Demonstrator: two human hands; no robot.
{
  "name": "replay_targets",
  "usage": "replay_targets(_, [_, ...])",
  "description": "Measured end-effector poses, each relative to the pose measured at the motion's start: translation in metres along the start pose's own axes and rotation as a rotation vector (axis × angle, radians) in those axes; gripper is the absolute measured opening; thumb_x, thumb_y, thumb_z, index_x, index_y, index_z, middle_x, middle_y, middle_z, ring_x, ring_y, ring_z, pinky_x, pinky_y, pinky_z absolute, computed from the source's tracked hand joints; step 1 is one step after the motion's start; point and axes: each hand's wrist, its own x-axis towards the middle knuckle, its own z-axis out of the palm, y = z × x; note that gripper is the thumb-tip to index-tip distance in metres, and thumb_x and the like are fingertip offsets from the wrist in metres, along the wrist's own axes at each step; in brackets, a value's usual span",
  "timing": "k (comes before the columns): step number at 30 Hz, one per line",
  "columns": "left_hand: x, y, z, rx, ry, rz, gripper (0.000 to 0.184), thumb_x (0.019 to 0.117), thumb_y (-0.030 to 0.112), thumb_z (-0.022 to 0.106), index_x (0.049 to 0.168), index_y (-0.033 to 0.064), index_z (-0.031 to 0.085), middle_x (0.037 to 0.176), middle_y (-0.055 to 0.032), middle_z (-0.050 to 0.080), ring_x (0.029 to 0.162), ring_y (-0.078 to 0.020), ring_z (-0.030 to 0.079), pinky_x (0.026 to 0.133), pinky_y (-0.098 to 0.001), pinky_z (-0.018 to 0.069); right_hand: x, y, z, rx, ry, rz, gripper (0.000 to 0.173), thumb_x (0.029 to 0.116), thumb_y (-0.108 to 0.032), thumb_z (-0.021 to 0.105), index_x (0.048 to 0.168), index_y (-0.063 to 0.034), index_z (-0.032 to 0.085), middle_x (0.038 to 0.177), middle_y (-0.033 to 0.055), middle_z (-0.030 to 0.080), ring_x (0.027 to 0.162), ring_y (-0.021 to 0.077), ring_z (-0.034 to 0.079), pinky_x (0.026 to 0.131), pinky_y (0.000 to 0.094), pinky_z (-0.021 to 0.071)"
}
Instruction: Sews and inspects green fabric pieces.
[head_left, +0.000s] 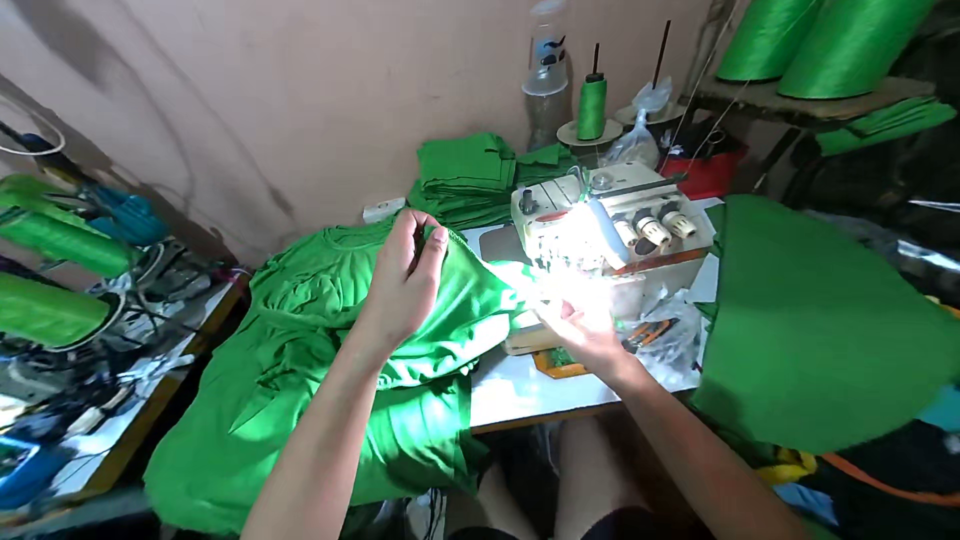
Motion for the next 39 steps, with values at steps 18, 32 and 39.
replay_targets(18, [0.021,-0.014,0.002,-0.025,0.124,-0.015,0.019,0.1056,0.017,0.044,0.110,0.0006,0.053,0.092,-0.0007,0.051,0.081,0.0005,0.051,0.076,-0.0188,0.0439,0.016,-0.009,-0.039,0.314,-0.235,0.337,0.008,0.0915,-0.007,0.069,0.098,-0.0036,0.067,0.069,-0.0061,0.063,0.055,-0.0011,0.056,0.054,0.0164,0.0511])
replay_targets(32, [0.010,-0.005,0.001,-0.008,0.041,0.206,0.010,0.1054,0.016,0.042,0.104,0.0119,0.050,0.088,0.0089,0.049,0.072,0.0084,0.048,0.065,-0.0080,0.0402,0.019,-0.010,-0.031,0.298,-0.226,0.126,0.010,0.0875,-0.012,0.076,0.087,-0.0058,0.068,0.071,-0.0084,0.061,0.057,-0.0071,0.052,0.053,0.0095,0.0452])
replay_targets(39, [0.014,-0.012,-0.007,-0.067,-0.004,0.148,0.017,0.1061,0.017,0.036,0.101,0.0138,0.052,0.088,0.0108,0.052,0.076,0.0088,0.052,0.070,-0.0101,0.0442,0.019,-0.010,-0.033,0.278,-0.240,0.173,0.005,0.0916,-0.009,0.069,0.089,-0.0061,0.066,0.071,-0.0080,0.060,0.060,-0.0049,0.055,0.057,0.0120,0.0492])
